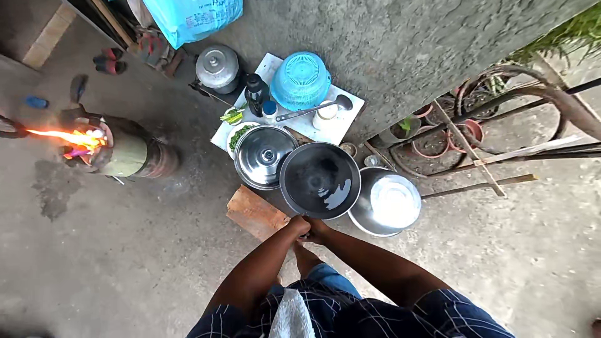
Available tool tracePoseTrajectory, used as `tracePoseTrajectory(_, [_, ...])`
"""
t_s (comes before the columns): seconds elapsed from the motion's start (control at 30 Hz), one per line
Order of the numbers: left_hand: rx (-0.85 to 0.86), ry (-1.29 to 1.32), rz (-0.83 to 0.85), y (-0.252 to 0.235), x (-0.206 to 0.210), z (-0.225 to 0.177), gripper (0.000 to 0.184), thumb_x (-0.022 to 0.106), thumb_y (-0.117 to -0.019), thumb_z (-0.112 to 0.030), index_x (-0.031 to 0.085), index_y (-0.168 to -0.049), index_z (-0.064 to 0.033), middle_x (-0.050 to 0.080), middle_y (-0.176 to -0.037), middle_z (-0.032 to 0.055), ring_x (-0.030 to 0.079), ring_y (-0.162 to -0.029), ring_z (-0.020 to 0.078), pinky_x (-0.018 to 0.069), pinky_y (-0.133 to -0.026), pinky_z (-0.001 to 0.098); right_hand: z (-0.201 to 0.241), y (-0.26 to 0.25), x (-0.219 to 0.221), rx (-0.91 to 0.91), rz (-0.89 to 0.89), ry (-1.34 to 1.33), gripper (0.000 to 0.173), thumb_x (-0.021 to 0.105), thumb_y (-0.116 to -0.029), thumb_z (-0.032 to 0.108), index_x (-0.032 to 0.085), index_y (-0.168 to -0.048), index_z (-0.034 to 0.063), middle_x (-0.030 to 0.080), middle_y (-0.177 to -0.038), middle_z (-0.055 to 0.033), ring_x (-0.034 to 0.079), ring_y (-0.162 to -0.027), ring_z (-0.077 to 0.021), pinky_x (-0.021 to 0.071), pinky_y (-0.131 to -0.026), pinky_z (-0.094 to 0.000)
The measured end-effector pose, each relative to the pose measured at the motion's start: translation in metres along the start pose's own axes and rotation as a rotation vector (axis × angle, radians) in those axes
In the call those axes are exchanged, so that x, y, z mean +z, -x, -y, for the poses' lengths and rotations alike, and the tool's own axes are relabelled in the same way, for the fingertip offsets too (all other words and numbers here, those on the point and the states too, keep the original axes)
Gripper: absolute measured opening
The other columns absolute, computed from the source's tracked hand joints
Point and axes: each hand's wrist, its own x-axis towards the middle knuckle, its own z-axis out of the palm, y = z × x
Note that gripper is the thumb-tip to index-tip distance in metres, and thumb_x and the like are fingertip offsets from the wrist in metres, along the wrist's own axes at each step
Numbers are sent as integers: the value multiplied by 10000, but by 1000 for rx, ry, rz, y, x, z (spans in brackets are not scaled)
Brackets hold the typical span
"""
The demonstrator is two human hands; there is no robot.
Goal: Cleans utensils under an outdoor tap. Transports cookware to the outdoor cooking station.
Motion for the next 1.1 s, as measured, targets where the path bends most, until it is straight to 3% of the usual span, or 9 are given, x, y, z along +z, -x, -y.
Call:
tracePoseTrajectory(0.13, [-24, -16, 30, 9, -6, -14, 346, 472, -1055, -159, 553, -1329, 36, 609, -1211, 227, 614, -1006, 286, 501, -885, 448, 17, 20, 11, 9, -42, 125, 415, 311, -1141, 361, 591, -1156, 56, 606, -867, -74, 606, -731, -197, 553, -701, -401])
tracePoseTrajectory(0.3, [7, 25, -1, -14, -2, -5, 344, 531, -1029, -166, 560, -1325, 6, 631, -1132, 190, 633, -953, 257, 517, -858, 440, 12, -7, -3, 29, -17, 31, 416, 329, -1133, 384, 563, -1002, 68, 568, -738, -65, 600, -625, -197, 565, -631, -381])
tracePoseTrajectory(0.37, [17, 20, 1, -12, -3, -8, 354, 530, -1030, -163, 553, -1337, 12, 625, -1185, 204, 630, -1023, 277, 506, -904, 454, 15, -5, -3, 34, -29, 57, 413, 333, -1133, 385, 566, -1001, 70, 570, -737, -59, 596, -623, -190, 562, -626, -372])
tracePoseTrajectory(0.43, [10, 19, 25, 0, -7, -16, 397, 521, -1035, -141, 521, -1387, 42, 588, -1311, 251, 603, -1154, 327, 471, -995, 488, 22, 5, 0, 44, -25, 110, 414, 325, -1139, 383, 582, -1115, 58, 596, -826, -68, 607, -698, -193, 561, -674, -381])
tracePoseTrajectory(0.63, [-16, 26, 51, 13, -7, -30, 364, 485, -1053, -134, 521, -1369, 44, 590, -1236, 219, 605, -1008, 265, 497, -887, 415, 30, 21, 2, 34, -55, 145, 397, 330, -1141, 353, 582, -1173, 48, 608, -889, -78, 615, -753, -198, 557, -703, -393])
tracePoseTrajectory(0.7, [-14, 50, 60, 20, -8, -36, 395, 491, -1050, -116, 501, -1406, 56, 580, -1310, 250, 609, -1110, 305, 492, -961, 451, 32, 25, 1, 17, -52, 190, 423, 307, -1147, 351, 581, -1191, 32, 594, -877, -76, 597, -740, -192, 546, -708, -386])
tracePoseTrajectory(0.83, [-1, 29, 75, 11, -5, -32, 392, 493, -1058, -154, 507, -1398, 40, 585, -1296, 246, 610, -1091, 313, 486, -955, 466, 31, 18, -4, 39, -36, 201, 435, 290, -1147, 375, 584, -1157, 54, 587, -838, -59, 594, -704, -182, 547, -686, -376])
tracePoseTrajectory(1.0, [37, -39, 98, 10, -10, -30, 426, 598, -1008, -143, 526, -1379, 55, 579, -1329, 253, 584, -1184, 322, 453, -1016, 475, 33, 19, -2, 71, -53, 195, 439, 319, -1140, 379, 574, -1281, 52, 626, -1001, -101, 626, -829, -213, 556, -745, -406])
tracePoseTrajectory(1.1, [85, -62, 125, 3, -12, -24, 518, 673, -953, -158, 521, -1399, 58, 565, -1391, 256, 546, -1296, 337, 420, -1087, 498, 32, 12, -8, 107, -41, 165, 453, 350, -1133, 372, 538, -1402, 59, 617, -1264, -164, 635, -1071, -277, 545, -900, -479])
